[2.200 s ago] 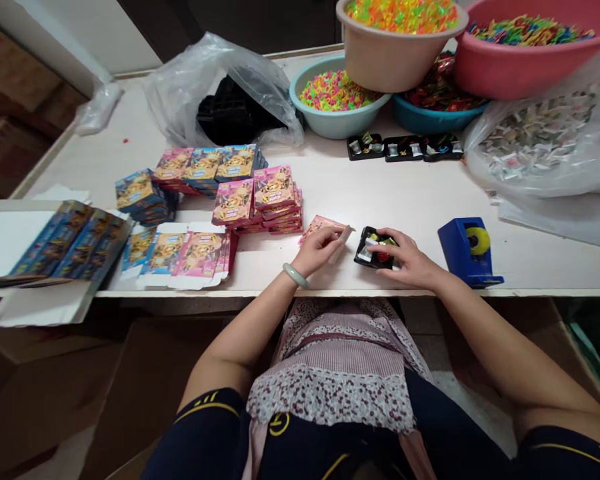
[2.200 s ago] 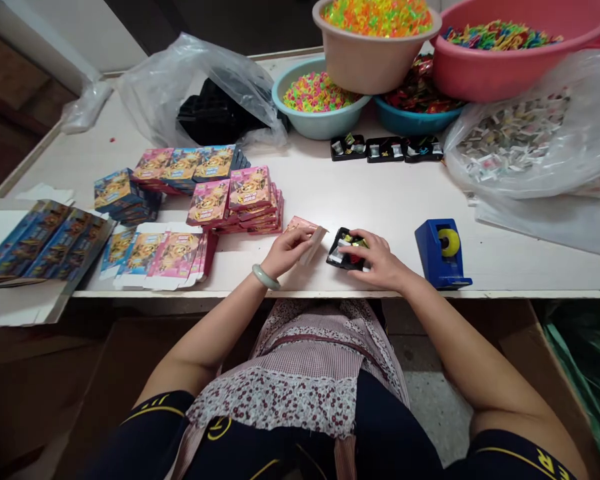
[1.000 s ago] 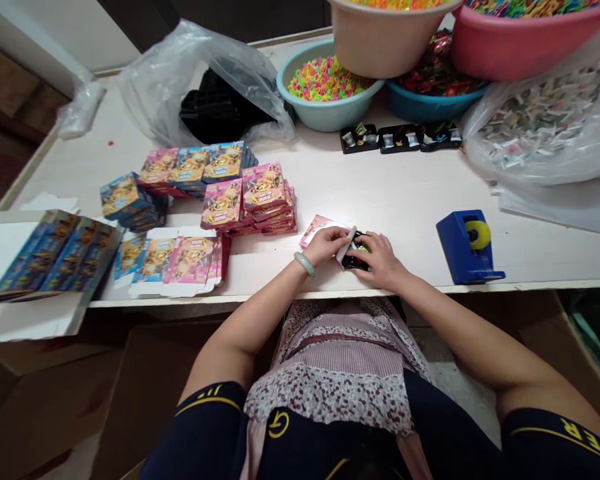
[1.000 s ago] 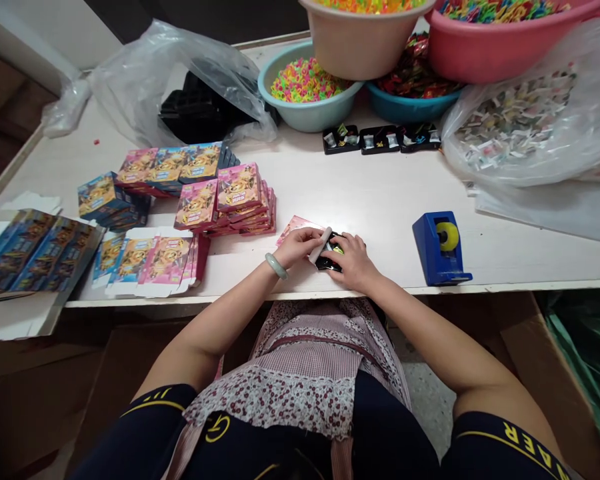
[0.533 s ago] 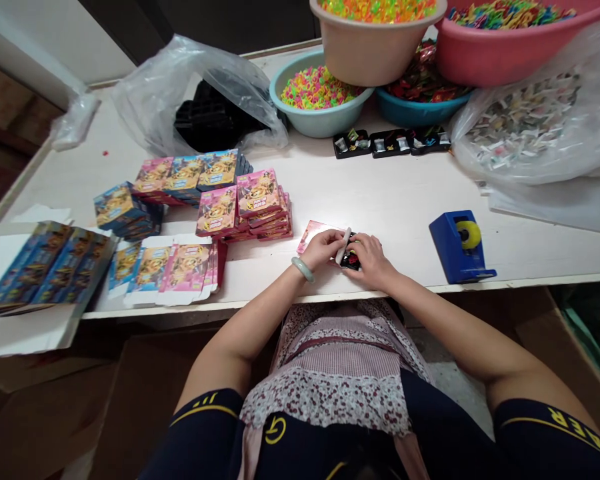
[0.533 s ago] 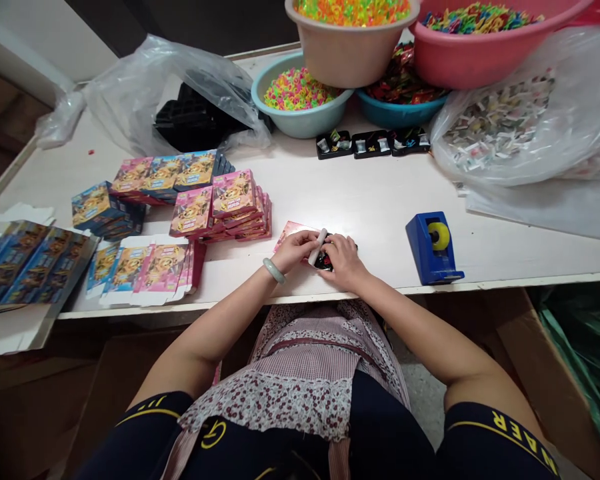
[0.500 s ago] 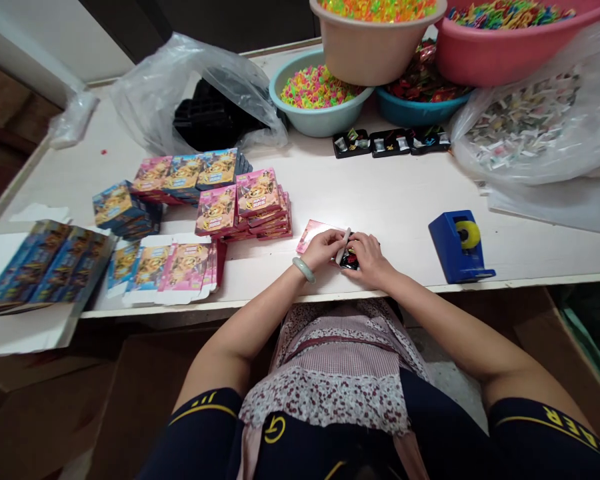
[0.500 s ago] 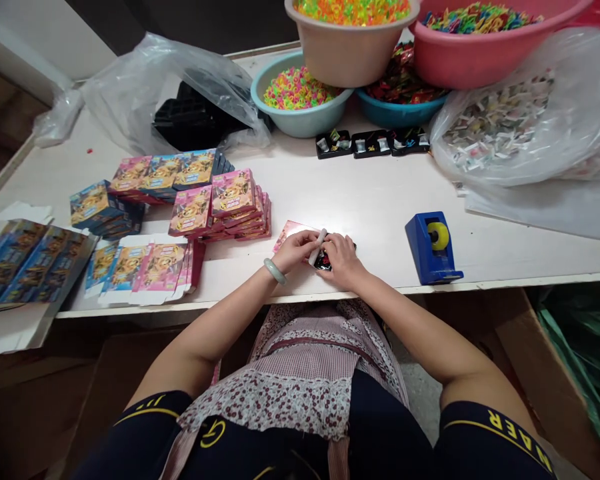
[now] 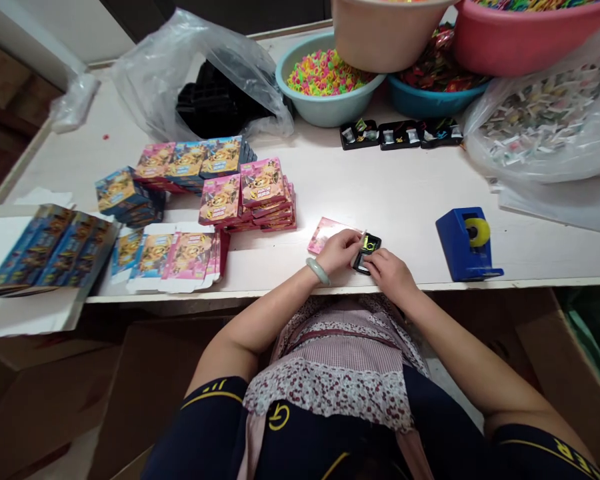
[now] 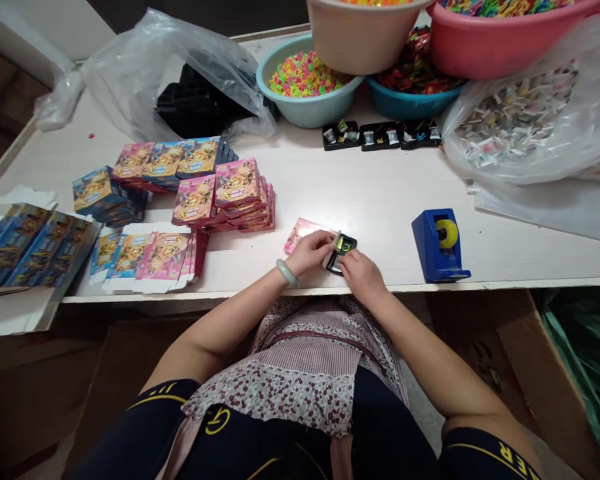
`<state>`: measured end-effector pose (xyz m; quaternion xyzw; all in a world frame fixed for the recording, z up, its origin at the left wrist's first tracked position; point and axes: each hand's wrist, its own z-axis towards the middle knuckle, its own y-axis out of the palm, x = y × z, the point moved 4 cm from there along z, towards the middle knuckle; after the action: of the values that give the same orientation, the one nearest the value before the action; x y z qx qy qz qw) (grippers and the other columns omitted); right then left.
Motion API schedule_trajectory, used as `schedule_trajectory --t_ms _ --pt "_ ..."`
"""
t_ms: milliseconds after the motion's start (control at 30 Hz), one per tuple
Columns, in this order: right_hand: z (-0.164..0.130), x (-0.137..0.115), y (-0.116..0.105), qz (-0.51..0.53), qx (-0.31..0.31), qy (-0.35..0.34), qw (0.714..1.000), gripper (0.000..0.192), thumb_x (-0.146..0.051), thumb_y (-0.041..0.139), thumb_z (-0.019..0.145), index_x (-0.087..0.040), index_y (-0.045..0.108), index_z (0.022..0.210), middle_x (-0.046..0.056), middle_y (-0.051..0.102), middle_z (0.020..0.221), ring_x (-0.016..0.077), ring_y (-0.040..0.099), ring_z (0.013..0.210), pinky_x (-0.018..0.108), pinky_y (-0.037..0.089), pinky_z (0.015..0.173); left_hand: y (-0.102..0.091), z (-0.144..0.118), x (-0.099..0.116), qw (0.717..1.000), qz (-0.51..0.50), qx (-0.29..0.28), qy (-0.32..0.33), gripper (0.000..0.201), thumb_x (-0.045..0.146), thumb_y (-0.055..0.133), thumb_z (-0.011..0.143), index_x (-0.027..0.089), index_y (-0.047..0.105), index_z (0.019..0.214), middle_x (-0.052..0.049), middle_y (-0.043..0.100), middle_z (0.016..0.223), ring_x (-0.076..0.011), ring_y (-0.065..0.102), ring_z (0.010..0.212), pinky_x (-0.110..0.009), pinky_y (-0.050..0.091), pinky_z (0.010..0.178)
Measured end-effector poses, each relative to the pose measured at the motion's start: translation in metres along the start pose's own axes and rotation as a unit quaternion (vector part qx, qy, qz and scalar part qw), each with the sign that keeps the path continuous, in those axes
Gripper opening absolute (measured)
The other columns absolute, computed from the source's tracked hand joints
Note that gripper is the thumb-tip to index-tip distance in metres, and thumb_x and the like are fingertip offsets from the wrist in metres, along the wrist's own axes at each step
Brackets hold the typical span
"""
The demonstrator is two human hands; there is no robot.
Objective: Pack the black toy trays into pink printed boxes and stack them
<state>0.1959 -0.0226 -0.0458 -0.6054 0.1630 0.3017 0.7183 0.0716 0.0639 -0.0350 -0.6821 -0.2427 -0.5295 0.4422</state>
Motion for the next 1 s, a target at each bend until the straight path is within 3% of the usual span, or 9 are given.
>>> schedule_trajectory --t_ms 67,167,267,333,467,600,733,900,1000 --pt "0.003 -0.002 0.002 0.035 0.008 0.026 0.999 0.021 -0.027 0.044 0.094 -0.02 0.063 0.087 0.008 0.06 0.086 0.0228 0.059 0.082 0.037 0.051 0.075 0.005 -0.002 0.007 0.999 -0.033 -0.018 -0.024 0.004 0.017 0.058 0.08 0.014 0.059 0.078 0.001 0.057 0.068 -0.0108 0.052 0.064 -0.024 0.043 0.064" --pt "0.005 -0.006 -0.017 0.101 0.055 0.032 0.993 0.017 -0.031 0.047 0.093 -0.021 0.06 0.097 0.01 0.059 0.097 0.0246 0.059 0.095 0.04 0.052 0.082 -0.005 -0.006 0.024 0.992 -0.101 -0.041 -0.068 0.01 0.023 0.06 0.081 0.014 0.059 0.078 0.003 0.053 0.063 -0.0082 0.048 0.054 -0.022 0.04 0.055" --pt "0.011 -0.015 -0.046 0.101 0.062 -0.029 0.993 0.036 -0.041 0.059 0.087 -0.025 0.054 0.119 0.013 0.046 0.131 0.0306 0.043 0.127 0.049 0.043 0.1 -0.024 -0.008 0.044 0.979 -0.149 -0.095 -0.101 0.02 0.032 0.065 0.079 0.013 0.061 0.083 0.003 0.052 0.06 -0.0066 0.044 0.048 -0.02 0.036 0.048" --pt "0.019 -0.022 -0.057 0.105 0.033 -0.07 0.991 0.039 -0.042 0.06 0.087 -0.028 0.052 0.122 0.011 0.047 0.131 0.0297 0.044 0.127 0.049 0.042 0.103 -0.038 -0.01 0.051 0.974 -0.174 -0.102 -0.1 0.024 0.035 0.069 0.076 0.013 0.062 0.08 0.001 0.056 0.064 -0.0075 0.048 0.052 -0.021 0.038 0.051" --pt "0.03 -0.029 -0.063 0.115 0.068 -0.051 0.99 0.024 -0.038 0.053 0.093 -0.028 0.055 0.114 0.006 0.061 0.102 0.0223 0.06 0.094 0.037 0.053 0.082 -0.054 -0.023 0.039 0.966 -0.251 -0.053 -0.02 0.038 0.052 0.061 0.083 0.014 0.064 0.09 -0.006 0.064 0.088 -0.0143 0.059 0.08 -0.026 0.049 0.073" --pt "0.031 -0.032 -0.061 0.101 0.118 -0.038 0.987 0.022 -0.037 0.05 0.094 -0.028 0.057 0.114 0.005 0.062 0.1 0.0209 0.061 0.09 0.033 0.053 0.074 -0.048 -0.048 0.014 0.965 -0.252 0.002 0.078 0.061 0.039 0.078 0.072 0.026 0.05 0.124 -0.006 0.06 0.113 -0.0174 0.057 0.105 -0.031 0.047 0.094" --pt "0.035 -0.04 -0.061 0.099 0.087 -0.06 0.989 0.024 -0.037 0.048 0.095 -0.028 0.059 0.115 0.006 0.062 0.101 0.0204 0.061 0.089 0.032 0.053 0.072 -0.045 -0.064 0.001 0.966 -0.217 0.102 0.092 0.065 0.036 0.07 0.081 0.028 0.035 0.136 -0.002 0.058 0.098 -0.0123 0.058 0.09 -0.028 0.049 0.087" --pt "0.032 -0.044 -0.052 0.044 -0.02 -0.068 0.996 0.027 -0.038 0.05 0.094 -0.028 0.063 0.115 0.006 0.061 0.098 0.0206 0.062 0.084 0.035 0.055 0.072 -0.052 -0.075 -0.006 0.977 -0.156 0.106 0.102 0.048 0.034 0.068 0.084 0.026 0.044 0.125 -0.001 0.059 0.096 -0.0116 0.06 0.086 -0.025 0.052 0.08" --pt "0.019 -0.039 -0.045 0.1 0.021 -0.056 0.993 0.037 -0.036 0.054 0.092 -0.029 0.056 0.128 0.008 0.061 0.111 0.0223 0.062 0.098 0.036 0.056 0.077 -0.056 -0.083 -0.007 0.976 -0.124 0.133 0.123 0.043 0.031 0.068 0.083 0.025 0.049 0.12 -0.004 0.058 0.105 -0.0126 0.06 0.093 -0.025 0.053 0.08"
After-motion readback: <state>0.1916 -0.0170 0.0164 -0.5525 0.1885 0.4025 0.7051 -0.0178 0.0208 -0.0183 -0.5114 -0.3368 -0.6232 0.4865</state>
